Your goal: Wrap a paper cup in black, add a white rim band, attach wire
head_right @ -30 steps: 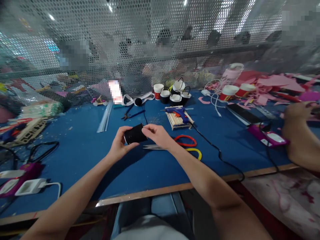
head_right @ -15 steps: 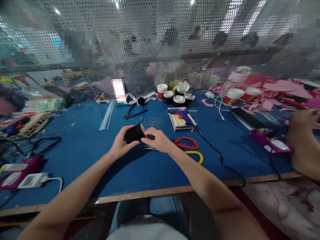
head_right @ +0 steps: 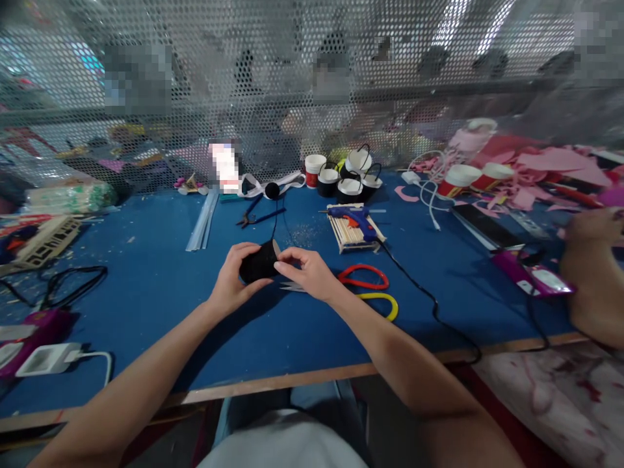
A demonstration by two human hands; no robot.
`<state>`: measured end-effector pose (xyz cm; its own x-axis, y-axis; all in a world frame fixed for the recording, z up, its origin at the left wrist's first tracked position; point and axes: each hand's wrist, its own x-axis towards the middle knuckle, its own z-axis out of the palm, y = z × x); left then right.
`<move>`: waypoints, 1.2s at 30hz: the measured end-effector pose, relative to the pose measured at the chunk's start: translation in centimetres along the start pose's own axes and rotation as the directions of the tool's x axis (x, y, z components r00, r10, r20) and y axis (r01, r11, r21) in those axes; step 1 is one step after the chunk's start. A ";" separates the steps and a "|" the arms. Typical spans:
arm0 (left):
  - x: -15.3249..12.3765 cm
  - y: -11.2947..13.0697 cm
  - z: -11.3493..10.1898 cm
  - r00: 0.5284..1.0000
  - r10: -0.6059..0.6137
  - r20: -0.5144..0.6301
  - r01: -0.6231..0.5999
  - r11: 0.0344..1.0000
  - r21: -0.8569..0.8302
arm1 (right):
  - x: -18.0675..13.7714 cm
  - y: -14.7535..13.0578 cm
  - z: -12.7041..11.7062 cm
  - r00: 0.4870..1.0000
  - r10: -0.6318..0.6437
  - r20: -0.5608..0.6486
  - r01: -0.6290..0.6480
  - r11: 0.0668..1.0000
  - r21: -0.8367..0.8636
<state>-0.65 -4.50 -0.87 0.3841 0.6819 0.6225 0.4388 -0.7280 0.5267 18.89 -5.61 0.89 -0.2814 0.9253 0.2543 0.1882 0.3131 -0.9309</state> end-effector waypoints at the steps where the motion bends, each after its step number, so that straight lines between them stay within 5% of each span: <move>1: 0.0 0.0 0.0 1.000 0.006 0.008 -0.006 1.000 0.010 | 0.0 0.0 0.0 1.000 0.017 -0.004 -0.017 1.000 0.020; 12: -0.1 -0.1 0.1 0.998 0.047 0.030 -0.050 0.996 0.079 | 0.1 0.0 -0.1 0.993 0.121 0.005 -0.121 0.982 0.147; 22: -0.3 -0.3 0.4 0.987 0.156 0.028 -0.159 0.967 0.199 | 0.1 -0.1 -0.5 0.987 0.160 -0.012 -0.160 0.987 0.029; 28: -0.2 -0.4 0.4 0.989 0.139 0.052 -0.147 0.973 0.178 | 0.3 0.5 -0.4 0.982 0.187 -0.025 -0.176 0.956 0.233; 36: -0.1 0.0 0.2 0.992 0.034 0.120 -0.039 0.998 0.043 | 0.2 0.7 -0.6 0.987 0.161 0.016 -0.161 0.970 0.182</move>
<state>-0.53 -4.57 -1.08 0.4932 0.6606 0.5660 0.4579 -0.7503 0.4767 19.51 -5.07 0.49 -0.2624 0.9601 0.0966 0.0568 0.1153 -0.9917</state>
